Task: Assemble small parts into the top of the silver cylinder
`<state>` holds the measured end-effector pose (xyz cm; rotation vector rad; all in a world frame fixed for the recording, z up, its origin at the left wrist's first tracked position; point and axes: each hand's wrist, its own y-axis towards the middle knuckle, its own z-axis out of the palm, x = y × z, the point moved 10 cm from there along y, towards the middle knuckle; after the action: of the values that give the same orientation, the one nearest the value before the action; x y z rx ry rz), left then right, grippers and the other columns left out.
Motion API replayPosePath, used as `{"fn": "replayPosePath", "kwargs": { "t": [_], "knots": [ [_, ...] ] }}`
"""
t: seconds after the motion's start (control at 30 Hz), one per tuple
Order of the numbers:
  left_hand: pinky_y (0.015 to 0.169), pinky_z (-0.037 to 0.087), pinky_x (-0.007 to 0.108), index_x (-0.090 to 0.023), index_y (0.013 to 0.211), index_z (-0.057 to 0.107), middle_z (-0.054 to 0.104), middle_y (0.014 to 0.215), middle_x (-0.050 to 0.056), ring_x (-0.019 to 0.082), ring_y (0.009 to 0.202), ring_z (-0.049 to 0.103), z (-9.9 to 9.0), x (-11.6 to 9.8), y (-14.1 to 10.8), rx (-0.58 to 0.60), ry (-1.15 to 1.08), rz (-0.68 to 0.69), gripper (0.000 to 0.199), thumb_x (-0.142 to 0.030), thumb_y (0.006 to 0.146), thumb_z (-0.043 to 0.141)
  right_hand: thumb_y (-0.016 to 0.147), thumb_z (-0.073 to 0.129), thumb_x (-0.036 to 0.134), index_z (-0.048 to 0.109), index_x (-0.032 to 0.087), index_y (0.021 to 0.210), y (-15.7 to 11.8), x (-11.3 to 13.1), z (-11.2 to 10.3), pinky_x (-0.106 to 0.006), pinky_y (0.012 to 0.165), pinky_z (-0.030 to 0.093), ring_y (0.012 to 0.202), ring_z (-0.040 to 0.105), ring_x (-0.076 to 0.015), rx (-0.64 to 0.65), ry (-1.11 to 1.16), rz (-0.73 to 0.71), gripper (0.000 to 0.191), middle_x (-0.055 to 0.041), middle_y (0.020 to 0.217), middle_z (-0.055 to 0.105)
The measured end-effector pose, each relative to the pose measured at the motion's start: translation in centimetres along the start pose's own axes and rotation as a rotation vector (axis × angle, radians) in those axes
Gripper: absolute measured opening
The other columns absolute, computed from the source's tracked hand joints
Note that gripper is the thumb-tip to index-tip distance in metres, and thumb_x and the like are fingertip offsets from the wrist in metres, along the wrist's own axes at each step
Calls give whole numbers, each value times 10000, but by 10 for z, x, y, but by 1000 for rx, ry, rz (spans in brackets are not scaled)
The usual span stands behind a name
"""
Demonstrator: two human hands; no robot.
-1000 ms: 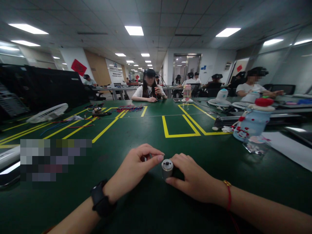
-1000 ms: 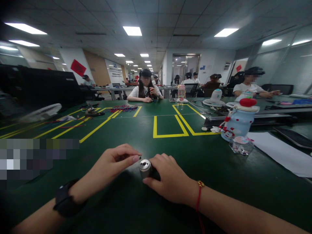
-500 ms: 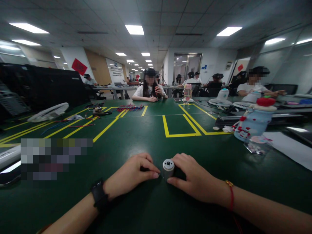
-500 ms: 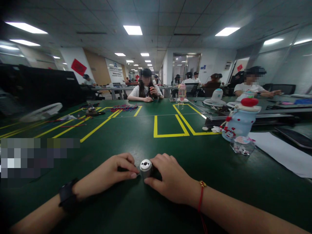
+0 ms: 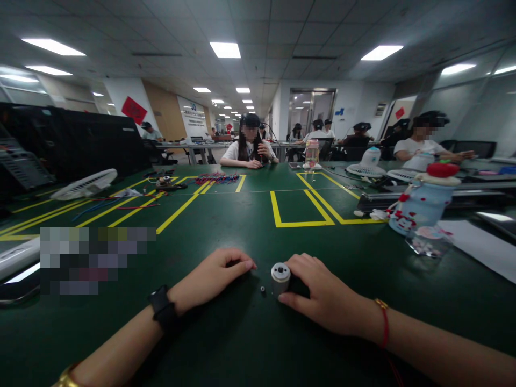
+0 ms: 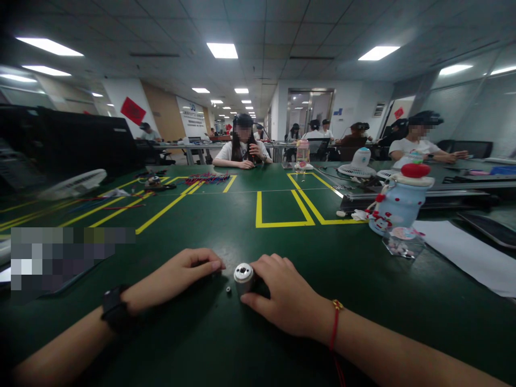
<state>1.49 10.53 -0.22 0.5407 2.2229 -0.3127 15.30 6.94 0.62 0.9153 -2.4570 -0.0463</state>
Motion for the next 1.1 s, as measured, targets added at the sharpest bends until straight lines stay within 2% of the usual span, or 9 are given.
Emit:
{"fn": "replayPosePath", "kwargs": {
  "t": [0.3,0.37,0.5,0.73,0.8,0.97,1.1],
  "knots": [
    [741,429,274,-185,897,653,649,885,7,169,818,582,4,6,0,72,-3,2,228,-352,884,498,832,631,362,542,211,1003,-1,1,0,-354,784,365,878,476,-205,-8,0,-2,245,-26,986,565],
    [723,430,274,-200,937,656,634,901,7,170,813,569,7,3,-2,92,31,29,187,-337,842,570,830,633,355,543,209,995,-1,1,0,-354,785,365,881,475,-206,-13,-5,-4,239,-27,985,565],
    [771,425,294,-253,999,665,596,999,7,185,888,549,10,-11,-7,75,130,103,272,-338,744,702,823,643,343,544,210,991,0,0,0,-349,775,365,874,476,-204,-14,-8,-2,236,-23,977,565],
    [810,420,296,-252,868,719,590,963,10,176,906,558,20,-25,-7,38,186,163,123,-334,795,663,823,642,338,545,208,994,0,1,-1,-351,782,364,875,477,-205,-20,-6,-14,236,-25,975,567],
    [806,422,292,-249,876,717,599,956,9,173,898,562,15,-29,-6,5,155,171,124,-328,815,643,826,637,340,546,208,995,-1,1,-1,-352,779,365,873,476,-208,-17,-12,-12,234,-29,976,568],
    [734,431,280,-256,956,704,614,954,18,171,854,566,-7,-48,-6,-191,59,190,189,-368,853,592,826,635,341,545,206,992,-1,2,-1,-355,775,365,862,476,-211,-30,-20,-21,232,-35,974,570],
    [739,435,285,-276,971,709,612,951,25,179,876,561,-5,-61,-7,-230,51,218,175,-343,856,595,818,646,328,544,206,995,0,3,-1,-349,770,363,861,477,-207,-40,-13,-27,238,-34,975,572]
  ]
}}
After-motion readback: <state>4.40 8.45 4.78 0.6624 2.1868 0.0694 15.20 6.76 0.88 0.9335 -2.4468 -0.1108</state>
